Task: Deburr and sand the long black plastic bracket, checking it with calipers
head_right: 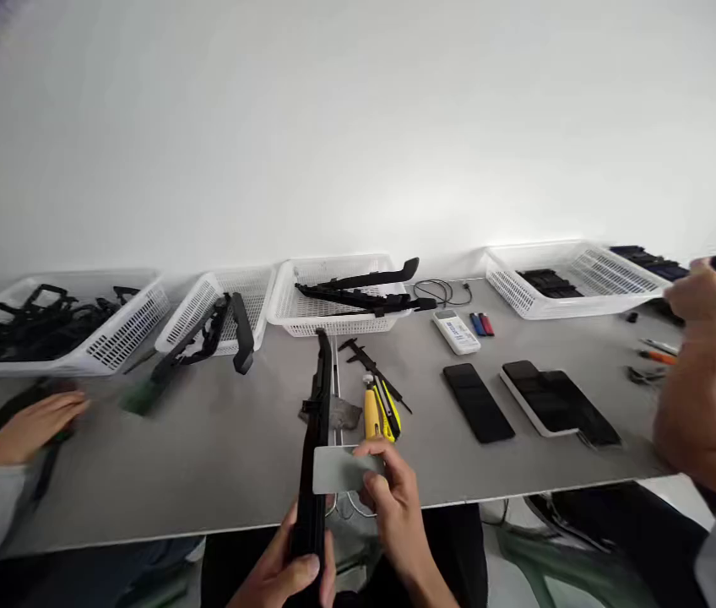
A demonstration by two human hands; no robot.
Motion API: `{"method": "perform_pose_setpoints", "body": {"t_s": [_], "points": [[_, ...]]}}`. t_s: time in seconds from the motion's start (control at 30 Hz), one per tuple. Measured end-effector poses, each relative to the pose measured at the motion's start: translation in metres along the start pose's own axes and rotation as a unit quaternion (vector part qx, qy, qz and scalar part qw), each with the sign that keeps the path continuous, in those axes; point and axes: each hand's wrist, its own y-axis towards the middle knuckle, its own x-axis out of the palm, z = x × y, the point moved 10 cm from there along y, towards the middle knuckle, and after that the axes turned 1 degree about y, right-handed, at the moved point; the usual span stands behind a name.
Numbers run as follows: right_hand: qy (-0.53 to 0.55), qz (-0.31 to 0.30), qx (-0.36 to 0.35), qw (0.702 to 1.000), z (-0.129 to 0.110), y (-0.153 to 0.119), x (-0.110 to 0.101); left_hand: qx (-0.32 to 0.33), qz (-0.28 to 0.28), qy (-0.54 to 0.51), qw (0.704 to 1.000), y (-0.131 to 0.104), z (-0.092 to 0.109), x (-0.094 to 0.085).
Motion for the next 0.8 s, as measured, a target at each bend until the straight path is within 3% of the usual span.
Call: {"method": "perform_pose_setpoints", "body": {"t_s": [0.13,0.27,0.37,0.5,0.63,0.8], "points": [[0.021,0.053,-0.014,0.998,-0.002,0.006,-0.016,-0.001,-0.02,0.009,1.0,0.005,-0.003,0.001],[0.011,0.009,-0.006,1.0,-0.003,0.007,-0.004,0.0,-0.05,0.022,0.999,0.008,-0.005,0.011],[0.013,0.07,-0.022,0.997,-0.01,0.008,-0.016,0.014,-0.048,0.022,0.999,0.01,0.001,0.015],[0.009,0.018,-0.02,1.0,-0.015,0.013,-0.007,-0.003,-0.068,0.031,0.997,0.008,0.011,0.024],[0.012,0.071,-0.022,0.997,-0.015,0.015,-0.013,0.002,-0.055,0.013,0.998,0.006,0.018,0.023],[0.0,-0.032,0.014,0.999,-0.013,0.012,0.012,0.045,-0.047,-0.032,0.997,0.014,0.013,0.019]]}}
